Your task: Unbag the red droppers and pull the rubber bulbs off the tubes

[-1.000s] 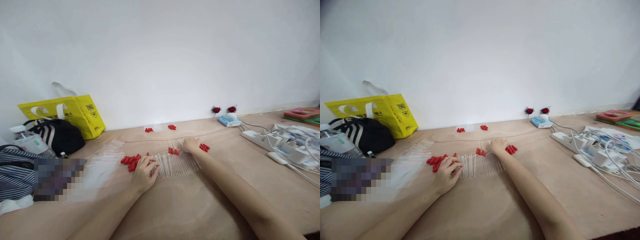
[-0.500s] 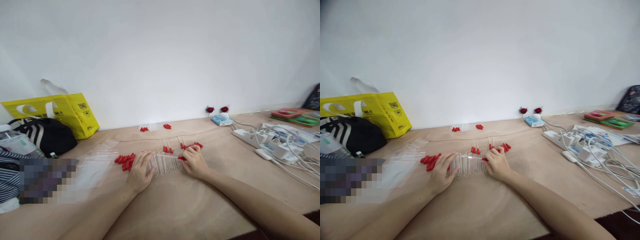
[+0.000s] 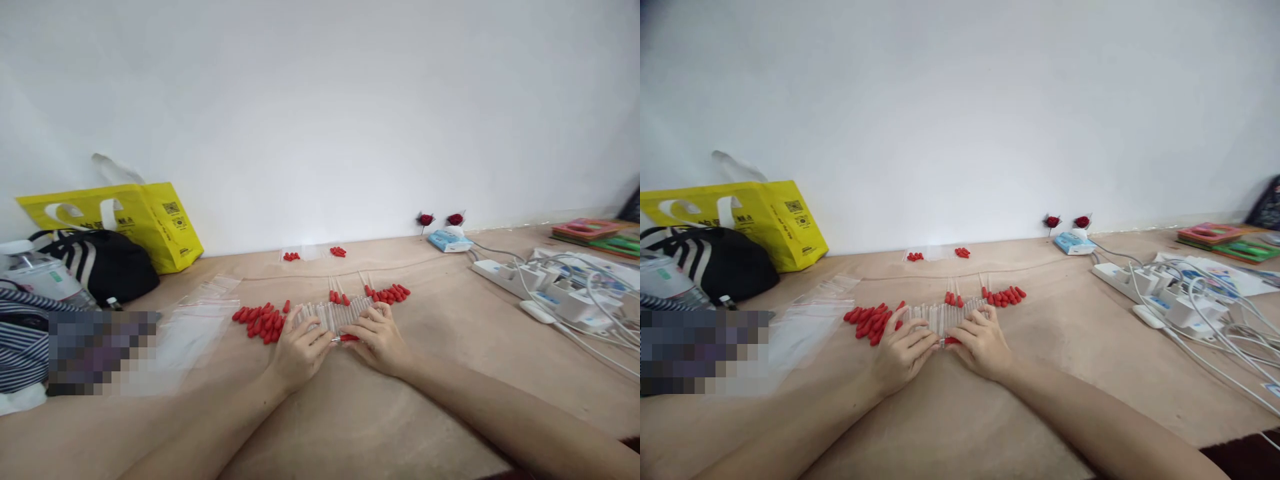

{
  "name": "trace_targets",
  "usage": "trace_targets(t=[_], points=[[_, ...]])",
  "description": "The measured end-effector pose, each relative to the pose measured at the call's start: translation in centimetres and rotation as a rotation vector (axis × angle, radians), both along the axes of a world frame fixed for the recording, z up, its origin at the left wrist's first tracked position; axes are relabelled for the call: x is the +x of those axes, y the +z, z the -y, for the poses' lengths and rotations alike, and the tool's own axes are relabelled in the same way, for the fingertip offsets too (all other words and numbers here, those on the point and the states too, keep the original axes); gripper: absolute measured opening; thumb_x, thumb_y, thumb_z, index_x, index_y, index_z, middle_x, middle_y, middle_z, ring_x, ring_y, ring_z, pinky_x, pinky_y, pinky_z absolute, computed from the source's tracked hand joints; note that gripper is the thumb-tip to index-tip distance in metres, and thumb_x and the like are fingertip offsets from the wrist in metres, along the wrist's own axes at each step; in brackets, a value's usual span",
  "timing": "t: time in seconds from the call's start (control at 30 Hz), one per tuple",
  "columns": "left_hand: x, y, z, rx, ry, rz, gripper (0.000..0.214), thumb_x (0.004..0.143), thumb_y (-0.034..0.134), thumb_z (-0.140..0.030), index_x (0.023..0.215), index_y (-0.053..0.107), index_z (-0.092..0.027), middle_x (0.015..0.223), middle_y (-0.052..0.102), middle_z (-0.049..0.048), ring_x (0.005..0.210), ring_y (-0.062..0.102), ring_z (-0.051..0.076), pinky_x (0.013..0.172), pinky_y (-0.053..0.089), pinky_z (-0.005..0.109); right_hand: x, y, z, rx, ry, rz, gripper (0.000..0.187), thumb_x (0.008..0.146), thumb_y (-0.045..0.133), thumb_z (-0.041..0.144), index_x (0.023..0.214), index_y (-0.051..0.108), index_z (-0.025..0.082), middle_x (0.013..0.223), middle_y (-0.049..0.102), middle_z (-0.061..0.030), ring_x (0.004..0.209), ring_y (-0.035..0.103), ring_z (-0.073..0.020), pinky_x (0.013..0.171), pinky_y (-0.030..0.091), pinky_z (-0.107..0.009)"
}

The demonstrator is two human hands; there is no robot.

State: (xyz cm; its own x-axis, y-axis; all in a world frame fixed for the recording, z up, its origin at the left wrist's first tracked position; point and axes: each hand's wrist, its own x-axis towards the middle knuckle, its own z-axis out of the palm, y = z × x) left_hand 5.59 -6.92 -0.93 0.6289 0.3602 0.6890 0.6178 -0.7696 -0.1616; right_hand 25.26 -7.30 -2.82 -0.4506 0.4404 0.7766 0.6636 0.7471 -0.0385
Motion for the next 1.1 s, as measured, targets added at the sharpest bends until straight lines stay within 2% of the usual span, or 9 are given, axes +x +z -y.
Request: trace_targets(t=[0.1, 0.3, 0.53, 0.73, 0.87, 0.93, 1.03, 1.1], points=[[-0.1, 0.1, 0.0, -0.01, 0.016, -0.016, 0.016, 0.083, 0.047, -0.021, 0.078, 0.063, -0.024, 0.069, 0.066, -0.0031, 0.082, 0.058, 0.016, 0.101, 0.018, 0.05, 0.1, -0.1, 0.0, 0.023, -0.01, -0.012, 0.014, 0.08, 0.054, 0.029, 0.091, 0.062, 0.025, 0.068, 0.062, 0.0019, 0.072, 0.047, -0.0131, 0.08, 0.024, -0.035], [-0.4, 0.4, 0.3, 0.028, 0.036, -0.038, 0.015, 0.081, 0.049, -0.021, 0.074, 0.062, -0.023, 0.067, 0.065, -0.0034, 0.079, 0.059, 0.016, 0.1, 0.019, 0.051, 0.2, 0.2, 0.3, 0.021, -0.042, 0.048, 0.015, 0.081, 0.051, 0.029, 0.078, 0.064, 0.022, 0.058, 0.057, 0.0019, 0.069, 0.046, -0.0128, 0.082, 0.023, -0.037], [-0.3, 0.5, 0.6, 0.041, 0.02, -0.034, 0.014, 0.081, 0.05, -0.021, 0.074, 0.061, -0.023, 0.065, 0.064, -0.0039, 0.079, 0.059, 0.015, 0.1, 0.02, 0.051, 0.2, 0.0, 0.6, 0.038, 0.002, 0.063, 0.012, 0.079, 0.05, 0.022, 0.076, 0.062, 0.023, 0.056, 0.053, 0.0043, 0.069, 0.048, -0.0116, 0.086, 0.021, -0.039], [-1.1, 0.5, 0.3, 0.034, 0.046, 0.005, 0.016, 0.081, 0.047, -0.02, 0.075, 0.061, -0.023, 0.07, 0.065, -0.0018, 0.079, 0.057, 0.016, 0.092, 0.029, 0.045, 1.3, 0.5, 0.6, 0.011, 0.005, -0.003, 0.014, 0.079, 0.048, 0.021, 0.078, 0.062, 0.023, 0.056, 0.055, 0.0036, 0.069, 0.049, -0.0127, 0.086, 0.023, -0.04], [-2.1, 0.5, -0.6, -0.01, 0.212, 0.085, 0.02, 0.084, 0.041, -0.02, 0.076, 0.06, -0.019, 0.072, 0.064, 0.0029, 0.071, 0.054, 0.019, 0.069, 0.038, 0.037, 3.2, 1.2, -0.7, -0.094, -0.178, -0.235, 0.017, 0.082, 0.048, 0.03, 0.082, 0.065, 0.025, 0.074, 0.061, -0.0006, 0.074, 0.052, -0.0146, 0.08, 0.028, -0.035], [-2.0, 0.8, -1.0, -0.084, 0.241, 0.118, 0.021, 0.084, 0.038, -0.019, 0.081, 0.059, -0.019, 0.074, 0.063, 0.0042, 0.07, 0.053, 0.019, 0.065, 0.039, 0.035, 4.3, 1.5, -1.7, -0.167, -0.305, -0.365, 0.023, 0.082, 0.046, 0.036, 0.085, 0.066, 0.026, 0.078, 0.06, -0.0025, 0.076, 0.052, -0.0158, 0.077, 0.029, -0.034], [-1.0, 2.0, -1.7, -0.309, 0.206, 0.215, 0.023, 0.084, 0.034, -0.018, 0.089, 0.056, -0.019, 0.081, 0.064, 0.0044, 0.077, 0.056, 0.019, 0.068, 0.042, 0.034, 6.0, 1.6, -3.2, -0.275, -0.508, -0.48, 0.029, 0.081, 0.043, 0.043, 0.088, 0.066, 0.025, 0.077, 0.06, -0.0028, 0.077, 0.053, -0.017, 0.08, 0.027, -0.034], [0.1, 3.2, -2.5, -0.541, 0.207, 0.285, 0.022, 0.083, 0.034, -0.019, 0.09, 0.055, -0.019, 0.085, 0.065, 0.0039, 0.081, 0.058, 0.018, 0.07, 0.044, 0.031, 7.4, 1.5, -4.1, -0.333, -0.631, -0.527, 0.033, 0.079, 0.043, 0.046, 0.089, 0.066, 0.025, 0.078, 0.061, -0.0033, 0.079, 0.053, -0.0184, 0.081, 0.026, -0.035]])
